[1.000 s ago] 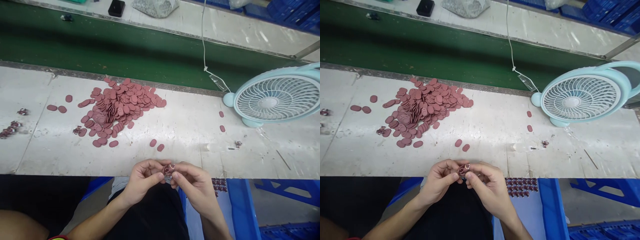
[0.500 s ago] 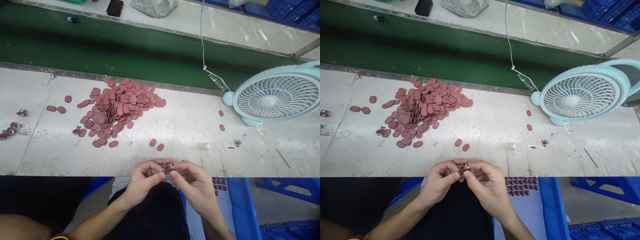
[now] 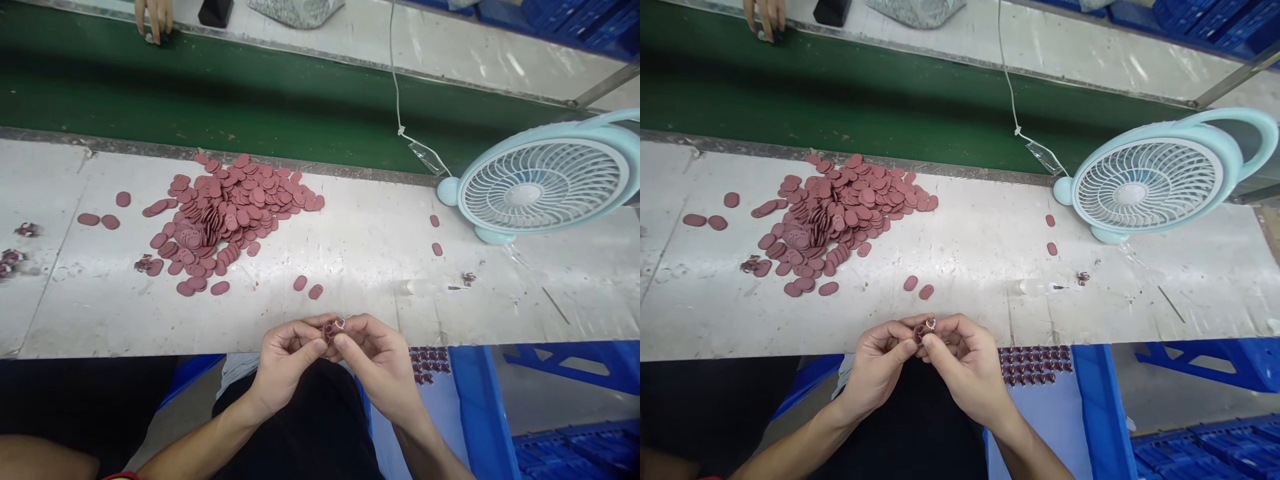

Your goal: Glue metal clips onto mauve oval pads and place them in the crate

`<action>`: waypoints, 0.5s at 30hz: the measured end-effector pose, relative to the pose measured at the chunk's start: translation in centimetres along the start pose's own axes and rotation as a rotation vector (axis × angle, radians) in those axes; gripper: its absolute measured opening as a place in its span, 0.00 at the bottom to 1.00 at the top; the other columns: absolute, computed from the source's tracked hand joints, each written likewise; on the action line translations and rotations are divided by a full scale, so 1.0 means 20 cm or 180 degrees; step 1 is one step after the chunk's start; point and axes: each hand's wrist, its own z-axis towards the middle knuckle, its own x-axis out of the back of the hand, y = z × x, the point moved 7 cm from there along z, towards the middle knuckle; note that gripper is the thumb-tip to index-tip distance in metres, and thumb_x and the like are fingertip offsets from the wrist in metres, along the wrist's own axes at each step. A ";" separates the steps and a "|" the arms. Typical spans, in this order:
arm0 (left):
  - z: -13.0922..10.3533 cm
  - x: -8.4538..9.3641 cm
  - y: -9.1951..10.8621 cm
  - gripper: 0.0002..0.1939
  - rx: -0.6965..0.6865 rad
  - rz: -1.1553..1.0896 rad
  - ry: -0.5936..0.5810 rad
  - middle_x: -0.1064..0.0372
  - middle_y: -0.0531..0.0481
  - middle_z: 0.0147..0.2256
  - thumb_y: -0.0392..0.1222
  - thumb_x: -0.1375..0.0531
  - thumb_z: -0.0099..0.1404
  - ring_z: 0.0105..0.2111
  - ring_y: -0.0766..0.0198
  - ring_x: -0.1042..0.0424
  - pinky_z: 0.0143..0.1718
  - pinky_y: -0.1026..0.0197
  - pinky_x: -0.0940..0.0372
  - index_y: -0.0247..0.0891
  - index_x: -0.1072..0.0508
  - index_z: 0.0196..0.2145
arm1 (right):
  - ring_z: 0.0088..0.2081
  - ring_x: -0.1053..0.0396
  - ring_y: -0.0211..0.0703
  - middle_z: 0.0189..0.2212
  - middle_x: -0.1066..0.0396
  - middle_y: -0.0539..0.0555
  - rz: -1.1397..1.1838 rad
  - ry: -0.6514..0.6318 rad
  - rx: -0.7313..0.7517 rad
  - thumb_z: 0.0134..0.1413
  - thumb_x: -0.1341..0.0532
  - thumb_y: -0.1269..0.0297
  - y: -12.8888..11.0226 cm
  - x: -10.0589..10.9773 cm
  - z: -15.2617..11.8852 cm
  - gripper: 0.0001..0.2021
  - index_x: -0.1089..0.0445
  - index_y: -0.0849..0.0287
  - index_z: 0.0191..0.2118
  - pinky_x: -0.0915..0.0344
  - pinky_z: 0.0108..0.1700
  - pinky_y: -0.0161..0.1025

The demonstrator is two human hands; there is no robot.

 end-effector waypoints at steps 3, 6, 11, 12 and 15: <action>0.00 0.00 -0.01 0.05 -0.0043 0.0030 0.0001 0.21 0.45 0.49 0.32 0.34 0.63 0.49 0.54 0.23 0.50 0.54 0.28 0.40 0.20 0.33 | 0.32 0.24 0.35 0.32 0.23 0.50 0.0060 0.0001 0.0005 0.59 0.33 0.61 0.01 0.00 0.01 0.05 0.26 0.56 0.39 0.24 0.38 0.35; -0.01 0.00 -0.02 0.05 -0.0124 0.0096 0.0006 0.22 0.45 0.50 0.32 0.35 0.64 0.50 0.55 0.23 0.51 0.54 0.28 0.40 0.21 0.33 | 0.32 0.25 0.35 0.32 0.24 0.50 0.0075 -0.0015 -0.0004 0.59 0.33 0.61 0.03 -0.01 0.02 0.06 0.25 0.57 0.39 0.24 0.37 0.34; 0.02 0.02 0.03 0.05 -0.0338 0.0698 -0.0171 0.29 0.42 0.58 0.37 0.36 0.65 0.52 0.51 0.24 0.50 0.50 0.27 0.41 0.23 0.40 | 0.31 0.25 0.37 0.33 0.24 0.51 0.0260 0.0120 0.0119 0.60 0.34 0.61 0.11 0.06 0.01 0.07 0.26 0.57 0.41 0.24 0.32 0.34; 0.04 0.04 0.07 0.06 -0.0440 0.1051 -0.0208 0.29 0.42 0.58 0.38 0.36 0.65 0.52 0.50 0.24 0.49 0.50 0.27 0.41 0.23 0.41 | 0.31 0.25 0.38 0.34 0.24 0.52 0.0332 0.0261 0.0175 0.60 0.34 0.61 0.13 0.11 0.00 0.06 0.26 0.56 0.41 0.25 0.30 0.34; 0.13 0.11 0.22 0.09 -0.1040 0.2831 -0.0240 0.24 0.44 0.53 0.38 0.37 0.66 0.53 0.52 0.26 0.55 0.49 0.30 0.43 0.22 0.45 | 0.28 0.25 0.38 0.35 0.25 0.52 0.0412 0.1184 0.0608 0.58 0.34 0.62 0.17 0.42 -0.08 0.06 0.27 0.56 0.39 0.27 0.27 0.36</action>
